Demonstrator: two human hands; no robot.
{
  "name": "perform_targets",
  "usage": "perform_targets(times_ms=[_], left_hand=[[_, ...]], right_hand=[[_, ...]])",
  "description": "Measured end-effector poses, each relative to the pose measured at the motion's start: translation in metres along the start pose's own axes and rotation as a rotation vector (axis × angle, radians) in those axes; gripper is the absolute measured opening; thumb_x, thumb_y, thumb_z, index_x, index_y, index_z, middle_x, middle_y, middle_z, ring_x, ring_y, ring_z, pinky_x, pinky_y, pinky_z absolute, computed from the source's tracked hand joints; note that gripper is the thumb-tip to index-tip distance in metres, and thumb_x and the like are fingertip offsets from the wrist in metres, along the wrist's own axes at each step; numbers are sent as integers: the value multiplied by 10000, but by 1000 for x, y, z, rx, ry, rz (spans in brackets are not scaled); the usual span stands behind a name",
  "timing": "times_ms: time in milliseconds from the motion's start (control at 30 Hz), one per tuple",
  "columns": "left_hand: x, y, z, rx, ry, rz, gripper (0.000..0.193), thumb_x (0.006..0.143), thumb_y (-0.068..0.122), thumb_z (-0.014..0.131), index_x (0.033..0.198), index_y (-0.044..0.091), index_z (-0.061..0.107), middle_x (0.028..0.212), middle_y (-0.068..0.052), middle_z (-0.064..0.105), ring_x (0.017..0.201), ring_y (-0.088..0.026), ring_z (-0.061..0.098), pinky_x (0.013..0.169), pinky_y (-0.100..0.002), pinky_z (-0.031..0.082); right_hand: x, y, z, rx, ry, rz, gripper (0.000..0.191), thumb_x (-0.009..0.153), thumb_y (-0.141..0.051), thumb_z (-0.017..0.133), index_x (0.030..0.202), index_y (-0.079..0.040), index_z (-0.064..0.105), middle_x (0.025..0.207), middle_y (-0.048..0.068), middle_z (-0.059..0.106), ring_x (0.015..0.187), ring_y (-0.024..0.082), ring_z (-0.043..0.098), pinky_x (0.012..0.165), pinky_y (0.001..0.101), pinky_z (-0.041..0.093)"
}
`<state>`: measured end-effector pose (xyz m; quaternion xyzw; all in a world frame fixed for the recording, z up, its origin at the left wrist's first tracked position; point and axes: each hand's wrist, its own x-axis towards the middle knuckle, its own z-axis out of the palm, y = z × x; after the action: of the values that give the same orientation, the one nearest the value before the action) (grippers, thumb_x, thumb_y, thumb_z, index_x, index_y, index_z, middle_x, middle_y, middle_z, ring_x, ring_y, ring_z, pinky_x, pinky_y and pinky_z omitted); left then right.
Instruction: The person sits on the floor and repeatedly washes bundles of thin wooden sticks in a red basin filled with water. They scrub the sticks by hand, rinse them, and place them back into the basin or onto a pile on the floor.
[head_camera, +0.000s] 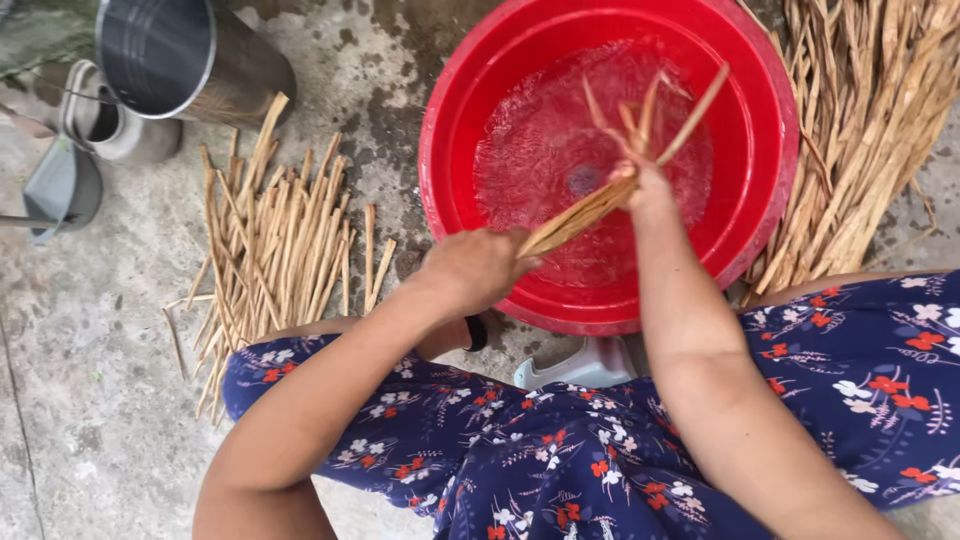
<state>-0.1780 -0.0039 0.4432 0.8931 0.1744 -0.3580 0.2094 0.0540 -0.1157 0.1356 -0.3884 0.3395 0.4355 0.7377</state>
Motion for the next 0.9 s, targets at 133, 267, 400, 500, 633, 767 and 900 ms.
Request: perform_targets(times_ms=[133,267,400,500,633,767,900], left_hand=[[-29,-39,-22,-161,153,-69,449,967,496,462,1215,164,636,945,-178,728,895,-331,720,848,-493,545],[-6,-65,-16,-173,329,-174,471,1016,485,480,1191,75,631,950,-241,720,933,-378,699,857,-522,537],[54,-70,-1,-139,230,-248,497,1051,472,435,1150,34,647,1023,-214,721,967,-342,723,849,-495,571],[83,-59,26,14,156,-208,446,1054,372,413,1221,-5,581,1093,-225,698,977,-347,727,822,-491,589],[82,-26,48,112,161,-49,411,1060,303,382,1250,-14,564,1113,-202,716,1006,-334,731,824,-476,598],[42,3,33,67,42,79,460,1035,456,425,1219,70,596,1076,-189,707,1019,-347,701,861,-503,551],[-2,-9,-4,-53,10,35,489,1019,506,428,1278,123,585,972,-168,741,932,-311,733,846,-484,567]], right_hand=[[-8,-18,-15,108,87,-84,552,943,-484,515,1229,-17,586,896,111,646,822,234,644,728,413,556],[-56,2,27,13,-20,-46,877,887,-708,477,1419,-22,349,1196,238,592,1178,378,621,1018,545,537],[-90,82,88,-312,-445,58,1116,773,-762,496,1561,-94,76,1423,286,497,1298,415,550,1071,540,480],[-81,126,100,-232,-623,73,604,1001,-254,751,1413,-10,382,1227,231,634,1175,293,696,1067,447,576],[-41,105,80,-316,-373,44,249,1002,-81,629,1213,24,548,851,98,666,674,180,666,622,309,603],[-20,51,41,-134,-117,1,183,971,-91,628,1145,-38,605,714,49,609,534,123,559,486,276,543],[-8,13,-17,-47,163,-32,242,978,-219,691,1183,-92,686,676,12,569,516,118,534,468,240,508]])
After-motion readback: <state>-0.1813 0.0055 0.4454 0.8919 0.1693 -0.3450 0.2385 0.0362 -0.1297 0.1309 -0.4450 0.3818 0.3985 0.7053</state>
